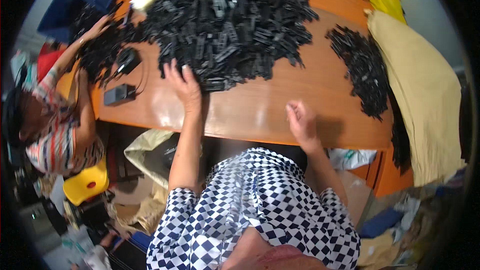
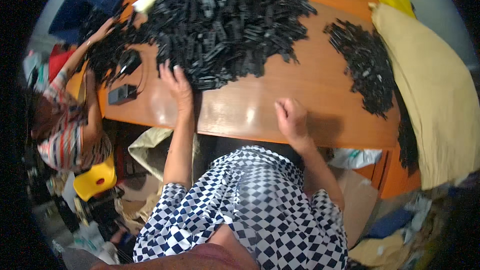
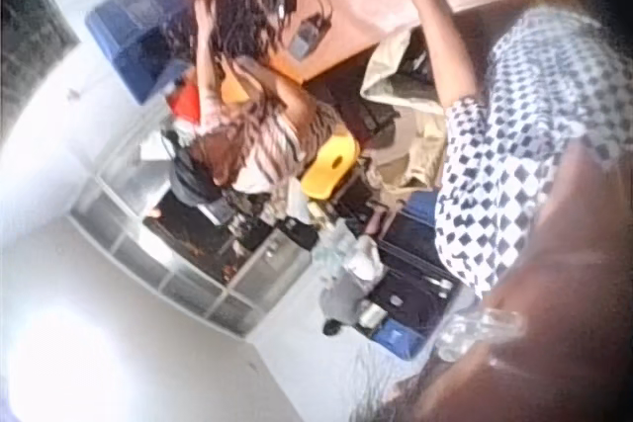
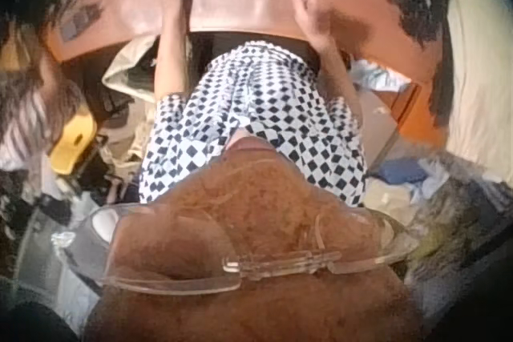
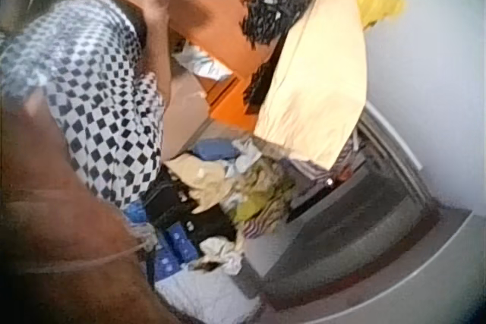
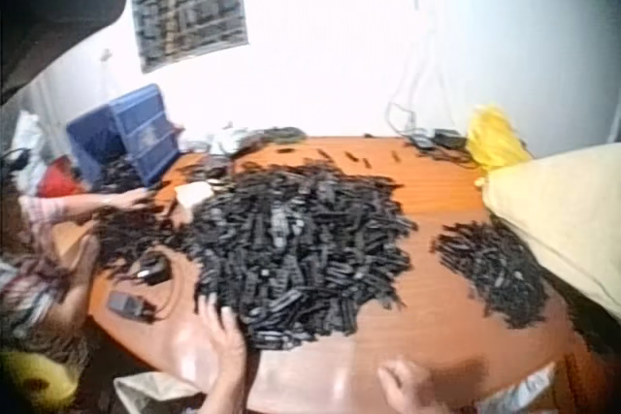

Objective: The person assembles small black plastic components by hand and sorts the pieces into piles on the table.

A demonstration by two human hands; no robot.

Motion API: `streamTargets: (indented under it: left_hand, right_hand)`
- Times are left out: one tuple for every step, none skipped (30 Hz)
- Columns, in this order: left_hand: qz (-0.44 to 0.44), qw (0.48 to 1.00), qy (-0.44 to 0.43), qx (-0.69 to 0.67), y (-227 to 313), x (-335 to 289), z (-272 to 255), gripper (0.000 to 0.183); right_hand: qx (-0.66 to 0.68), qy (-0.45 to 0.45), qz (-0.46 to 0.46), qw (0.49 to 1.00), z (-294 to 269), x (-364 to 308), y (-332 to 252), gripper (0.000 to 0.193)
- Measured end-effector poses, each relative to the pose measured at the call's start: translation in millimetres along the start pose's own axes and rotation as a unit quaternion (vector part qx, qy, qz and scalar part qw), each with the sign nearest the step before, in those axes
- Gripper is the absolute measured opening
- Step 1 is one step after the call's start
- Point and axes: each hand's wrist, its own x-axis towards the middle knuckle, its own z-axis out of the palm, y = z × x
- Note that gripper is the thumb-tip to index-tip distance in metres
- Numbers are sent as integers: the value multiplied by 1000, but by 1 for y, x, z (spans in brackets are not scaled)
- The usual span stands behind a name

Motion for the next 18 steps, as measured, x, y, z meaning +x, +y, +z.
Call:
streamTargets:
  left_hand:
    - [-1,1000,-1,-10,5,6,3,48]
    - [-8,1000,1,-14,11,7,3,49]
    - [-8,1000,-7,-15,12,4,7,48]
    - [-10,1000,-12,-12,16,3,7,47]
    - [-5,1000,-8,-7,21,0,5,48]
    - [-5,1000,-12,-4,23,-1,9,49]
    - [-10,1000,-17,-4,23,-3,9,49]
    - [-16,1000,-19,0,24,-6,7,50]
    - [-17,1000,-25,-1,25,-6,8,51]
    - [-20,999,-32,1,30,-6,8,51]
    - [-22,999,-34,-7,33,-5,9,52]
    - [-27,999,-32,-12,33,-7,9,52]
    - [-23,999,-40,-10,29,-8,9,54]
    - [-26,999,-45,-6,30,-9,10,54]
    - [-43,998,-27,-21,31,-10,7,54]
    - [-56,998,-11,-38,34,-10,7,54]
    - [-59,998,-15,-30,40,-10,6,54]
    - [-117,991,-12,-70,47,-10,4,54]
  right_hand:
    - [-40,25,-6,999,-14,15,9,5]
    - [-78,40,-15,996,-30,26,18,5]
    - [-92,46,-10,995,-50,40,23,5]
    - [-103,47,-8,994,-71,57,22,5]
    - [-112,41,7,993,-86,74,28,5]
    - [-128,40,25,991,-101,89,34,6]
    - [-180,47,-16,982,-112,107,47,7]
    - [-227,50,-61,971,-121,125,61,8]
    - [-260,39,-89,961,-130,142,71,10]
    - [-289,29,-116,950,-137,159,81,11]
    - [-321,6,-128,938,-141,175,88,16]
    - [-349,-19,-143,926,-141,191,96,21]
    - [-376,-41,-167,910,-140,205,106,28]
    - [-401,-64,-191,893,-139,218,116,35]
    - [-444,-117,-167,873,-133,231,120,45]
    - [-474,-140,-144,858,-128,241,127,45]
    - [-514,-181,-105,832,-122,247,132,44]
    - [-552,-222,-71,801,-115,256,131,43]
